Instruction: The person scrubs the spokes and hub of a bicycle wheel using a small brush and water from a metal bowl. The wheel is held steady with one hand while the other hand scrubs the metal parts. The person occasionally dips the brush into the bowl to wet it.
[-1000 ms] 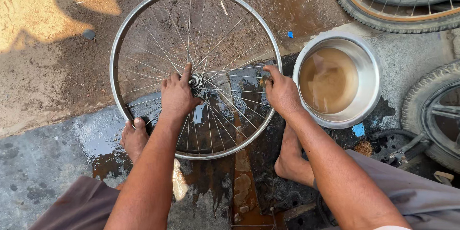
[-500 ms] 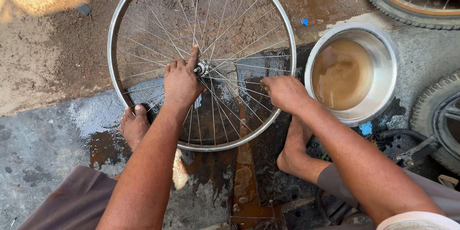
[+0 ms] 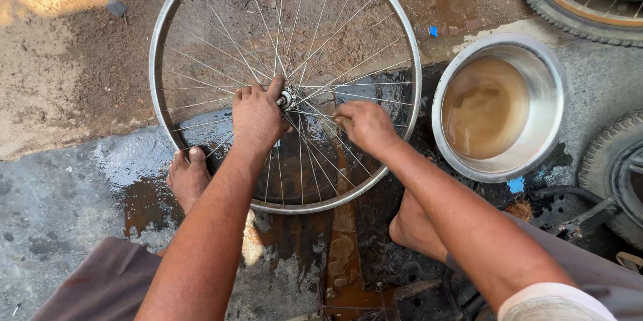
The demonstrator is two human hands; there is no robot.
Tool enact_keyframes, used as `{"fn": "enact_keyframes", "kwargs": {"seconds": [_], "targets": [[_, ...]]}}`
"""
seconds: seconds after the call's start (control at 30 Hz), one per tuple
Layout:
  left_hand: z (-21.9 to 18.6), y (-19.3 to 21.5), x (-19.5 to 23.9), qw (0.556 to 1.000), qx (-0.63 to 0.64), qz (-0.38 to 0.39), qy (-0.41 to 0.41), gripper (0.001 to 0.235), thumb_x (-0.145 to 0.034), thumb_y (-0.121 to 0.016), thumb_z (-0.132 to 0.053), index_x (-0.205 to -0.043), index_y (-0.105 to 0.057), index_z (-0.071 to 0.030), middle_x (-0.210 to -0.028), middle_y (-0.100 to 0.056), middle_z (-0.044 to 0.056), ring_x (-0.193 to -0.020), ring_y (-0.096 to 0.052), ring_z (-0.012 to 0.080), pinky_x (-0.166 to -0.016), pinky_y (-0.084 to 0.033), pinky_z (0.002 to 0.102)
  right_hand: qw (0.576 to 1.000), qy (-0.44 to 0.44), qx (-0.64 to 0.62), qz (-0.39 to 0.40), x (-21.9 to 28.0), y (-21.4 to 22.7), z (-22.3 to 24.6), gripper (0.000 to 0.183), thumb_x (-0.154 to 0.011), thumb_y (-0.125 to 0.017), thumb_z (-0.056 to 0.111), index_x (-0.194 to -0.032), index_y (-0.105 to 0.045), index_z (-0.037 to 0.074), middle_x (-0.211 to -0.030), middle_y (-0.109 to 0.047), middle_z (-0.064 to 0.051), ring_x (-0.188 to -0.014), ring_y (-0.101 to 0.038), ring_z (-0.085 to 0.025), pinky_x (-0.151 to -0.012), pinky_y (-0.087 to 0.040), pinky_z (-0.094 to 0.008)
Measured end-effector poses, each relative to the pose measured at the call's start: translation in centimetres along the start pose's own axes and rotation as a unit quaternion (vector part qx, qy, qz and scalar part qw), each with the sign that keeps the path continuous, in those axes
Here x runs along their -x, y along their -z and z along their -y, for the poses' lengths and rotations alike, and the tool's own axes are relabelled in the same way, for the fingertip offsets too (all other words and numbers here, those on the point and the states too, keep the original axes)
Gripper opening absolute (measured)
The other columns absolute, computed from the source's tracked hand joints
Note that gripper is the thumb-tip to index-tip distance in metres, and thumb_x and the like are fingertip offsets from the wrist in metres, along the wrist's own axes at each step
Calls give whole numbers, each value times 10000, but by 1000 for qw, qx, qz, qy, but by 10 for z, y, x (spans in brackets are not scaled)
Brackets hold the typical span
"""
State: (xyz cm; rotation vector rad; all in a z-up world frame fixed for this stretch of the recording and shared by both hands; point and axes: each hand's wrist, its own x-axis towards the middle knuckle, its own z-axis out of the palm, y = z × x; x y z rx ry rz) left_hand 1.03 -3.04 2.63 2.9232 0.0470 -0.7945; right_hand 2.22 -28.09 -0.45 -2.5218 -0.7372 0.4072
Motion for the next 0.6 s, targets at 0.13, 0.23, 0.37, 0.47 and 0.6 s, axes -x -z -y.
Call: {"fn": "enact_keyframes", "kwargs": {"seconds": [0.13, 0.23, 0.37, 0.47, 0.6], "targets": [[1, 1, 2, 1000, 23, -19, -4, 1108, -653, -941, -513, -1541, -326, -268, -1316, -579, 246, -1299, -534, 420, -1131, -394, 515, 993, 91, 58, -43, 19, 22, -11, 69, -887, -739, 144, -944, -747, 107, -865, -705, -58, -861, -648, -276, -842, -522, -433], [1, -3, -3, 1000, 24, 15, 6, 1065, -691, -931, -500, -1545, -352, -236, -1315, -603, 239, -1303, -560, 406, -1172, -389, 527, 978, 137, 140, -65, 49, 56, -39, 118, -814, -709, 108, -932, -714, 106, -886, -697, -53, -964, -646, -282, -919, -498, -453], [-3, -4, 2, 998, 40, -40, 1, 1067, -651, -948, -464, -1516, -366, -240, -1300, -602, 228, -1302, -545, 420, -1147, -393, 531, 990, 67, 121, -7, 25, 15, -16, 25, -854, -690, 90, -877, -686, 101, -820, -664, -71, -907, -641, -265, -907, -491, -412], [5, -4, 3, 998, 34, -56, 2, 1099, -626, -953, -481, -1510, -354, -224, -1298, -588, 258, -1278, -541, 431, -1123, -386, 540, 993, 100, 65, -22, -2, -1, -2, 18, -891, -686, 101, -900, -695, 113, -816, -674, -57, -892, -642, -273, -927, -490, -412], [-4, -9, -1, 999, 21, -35, 0, 1074, -667, -938, -494, -1526, -350, -229, -1305, -592, 259, -1290, -544, 438, -1140, -388, 538, 983, 115, 142, -5, 42, 57, -42, 67, -821, -692, 91, -887, -695, 105, -797, -669, -50, -847, -644, -261, -888, -494, -442]]}}
